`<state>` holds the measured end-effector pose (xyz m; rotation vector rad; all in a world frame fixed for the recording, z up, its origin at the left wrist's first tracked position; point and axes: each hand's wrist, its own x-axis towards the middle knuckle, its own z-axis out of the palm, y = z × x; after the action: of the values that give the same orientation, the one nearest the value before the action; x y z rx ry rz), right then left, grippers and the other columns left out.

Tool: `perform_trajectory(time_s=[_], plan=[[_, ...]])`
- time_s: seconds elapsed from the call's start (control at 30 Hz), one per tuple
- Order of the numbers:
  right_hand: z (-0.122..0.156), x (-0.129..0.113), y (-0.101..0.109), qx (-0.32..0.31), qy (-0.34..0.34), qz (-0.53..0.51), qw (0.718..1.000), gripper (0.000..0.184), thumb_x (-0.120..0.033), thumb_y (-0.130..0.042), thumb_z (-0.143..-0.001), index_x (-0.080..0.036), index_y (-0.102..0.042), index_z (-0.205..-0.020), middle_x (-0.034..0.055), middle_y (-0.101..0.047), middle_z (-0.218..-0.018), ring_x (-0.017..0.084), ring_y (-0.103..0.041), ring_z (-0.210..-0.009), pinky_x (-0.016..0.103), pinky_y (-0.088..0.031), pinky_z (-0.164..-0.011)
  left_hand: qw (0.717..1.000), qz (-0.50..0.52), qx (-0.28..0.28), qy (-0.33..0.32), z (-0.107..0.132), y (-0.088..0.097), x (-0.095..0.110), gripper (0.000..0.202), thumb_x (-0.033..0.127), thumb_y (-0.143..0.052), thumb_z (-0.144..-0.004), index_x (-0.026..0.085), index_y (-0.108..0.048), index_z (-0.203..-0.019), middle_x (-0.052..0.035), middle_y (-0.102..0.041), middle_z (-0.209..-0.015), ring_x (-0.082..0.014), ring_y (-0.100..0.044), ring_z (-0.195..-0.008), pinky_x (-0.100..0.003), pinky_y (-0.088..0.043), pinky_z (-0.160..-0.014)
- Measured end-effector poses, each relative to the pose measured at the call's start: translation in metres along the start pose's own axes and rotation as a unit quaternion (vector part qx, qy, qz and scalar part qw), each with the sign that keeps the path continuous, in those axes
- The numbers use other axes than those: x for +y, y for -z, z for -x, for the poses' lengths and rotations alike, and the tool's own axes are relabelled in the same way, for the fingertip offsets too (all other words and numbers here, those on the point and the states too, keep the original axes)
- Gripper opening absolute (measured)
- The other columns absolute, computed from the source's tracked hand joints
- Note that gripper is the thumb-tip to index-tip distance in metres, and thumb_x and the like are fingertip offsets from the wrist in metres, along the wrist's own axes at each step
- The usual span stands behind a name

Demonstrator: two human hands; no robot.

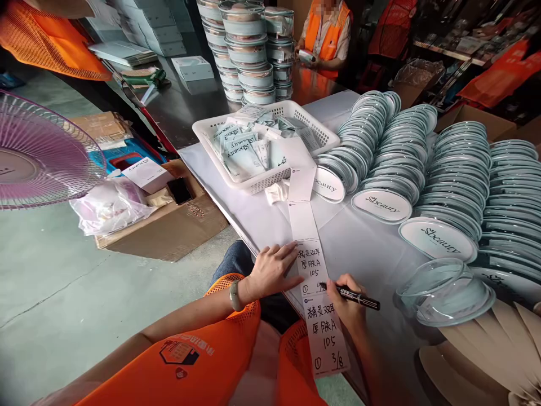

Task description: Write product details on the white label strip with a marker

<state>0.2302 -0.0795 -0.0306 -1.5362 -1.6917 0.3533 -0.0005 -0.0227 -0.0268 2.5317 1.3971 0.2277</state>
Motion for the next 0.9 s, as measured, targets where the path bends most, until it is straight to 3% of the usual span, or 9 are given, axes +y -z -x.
perform_trajectory(time_s=[0.13, 0.2, 0.33, 0.43, 0.63, 0.77, 0.9], plan=[[0.003, 0.007, 0.0, -0.019, -0.044, -0.02, 0.999, 0.041, -0.041, -0.066, -0.083, -0.023, -0.038, -0.059, -0.0068, -0.039, -0.048, 0.008, -0.036, -0.043, 0.023, -0.03, -0.045, 1.0, -0.003, 0.007, 0.002, 0.0, 0.0, 0.0, 0.073, 0.07, -0.057, -0.089, 0.019, -0.058, -0.142, -0.0101, -0.053, -0.152, -0.0293, -0.061, -0.113, -0.042, -0.051, -0.095], [0.004, 0.01, 0.0, -0.004, -0.115, -0.071, 0.991, 0.043, -0.045, -0.067, -0.081, -0.023, -0.037, -0.058, -0.0062, -0.039, -0.049, 0.009, -0.036, -0.045, 0.024, -0.03, -0.044, 1.0, -0.004, 0.006, 0.001, 0.0, -0.001, 0.001, 0.073, 0.07, -0.056, -0.09, 0.019, -0.058, -0.142, -0.0099, -0.053, -0.152, -0.0293, -0.061, -0.113, -0.043, -0.051, -0.095], [-0.001, 0.005, -0.001, 0.089, -0.268, -0.243, 0.928, 0.049, -0.046, -0.074, -0.073, -0.022, -0.034, -0.057, -0.0079, -0.035, -0.05, 0.007, -0.03, -0.04, 0.023, -0.022, -0.039, 1.0, -0.004, -0.009, -0.002, 0.001, 0.002, 0.001, 0.07, 0.068, -0.057, -0.09, 0.019, -0.058, -0.141, -0.0094, -0.052, -0.153, -0.03, -0.061, -0.113, -0.044, -0.053, -0.094], [-0.006, -0.003, 0.005, 0.119, -0.292, -0.296, 0.902, 0.048, -0.04, -0.077, -0.067, -0.022, -0.034, -0.057, -0.0093, -0.031, -0.048, 0.006, -0.028, -0.039, 0.023, -0.019, -0.038, 1.0, -0.003, -0.017, 0.008, -0.007, 0.008, -0.005, 0.065, 0.063, -0.06, -0.09, 0.022, -0.058, -0.141, -0.0089, -0.051, -0.153, -0.0309, -0.06, -0.116, -0.043, -0.056, -0.091], [0.007, -0.017, 0.03, 0.143, -0.309, -0.277, 0.899, 0.043, -0.041, -0.078, -0.067, -0.022, -0.04, -0.06, -0.0095, -0.034, -0.047, 0.005, -0.029, -0.039, 0.022, -0.022, -0.039, 0.997, -0.001, 0.022, 0.067, -0.031, 0.023, -0.02, 0.067, 0.046, -0.055, -0.096, 0.023, -0.037, -0.157, -0.0097, -0.042, -0.16, -0.0318, -0.058, -0.121, -0.042, -0.059, -0.083], [0.03, -0.022, 0.035, 0.141, -0.331, -0.259, 0.896, 0.044, -0.044, -0.079, -0.067, -0.022, -0.042, -0.059, -0.0095, -0.032, -0.047, 0.005, -0.03, -0.039, 0.022, -0.022, -0.039, 0.995, 0.021, 0.091, 0.031, -0.007, 0.018, -0.013, 0.048, 0.037, -0.044, -0.103, 0.023, -0.049, -0.149, -0.0076, -0.05, -0.154, -0.0252, -0.061, -0.118, -0.036, -0.058, -0.086], [0.049, -0.023, 0.029, 0.145, -0.341, -0.282, 0.885, 0.047, -0.047, -0.08, -0.068, -0.022, -0.041, -0.06, -0.0098, -0.03, -0.047, 0.005, -0.029, -0.039, 0.023, -0.019, -0.039, 0.992, 0.064, 0.044, -0.096, 0.033, 0.006, 0.004, 0.039, 0.039, -0.041, -0.104, 0.022, -0.066, -0.128, -0.0062, -0.065, -0.136, -0.0207, -0.065, -0.105, -0.032, -0.058, -0.084]])
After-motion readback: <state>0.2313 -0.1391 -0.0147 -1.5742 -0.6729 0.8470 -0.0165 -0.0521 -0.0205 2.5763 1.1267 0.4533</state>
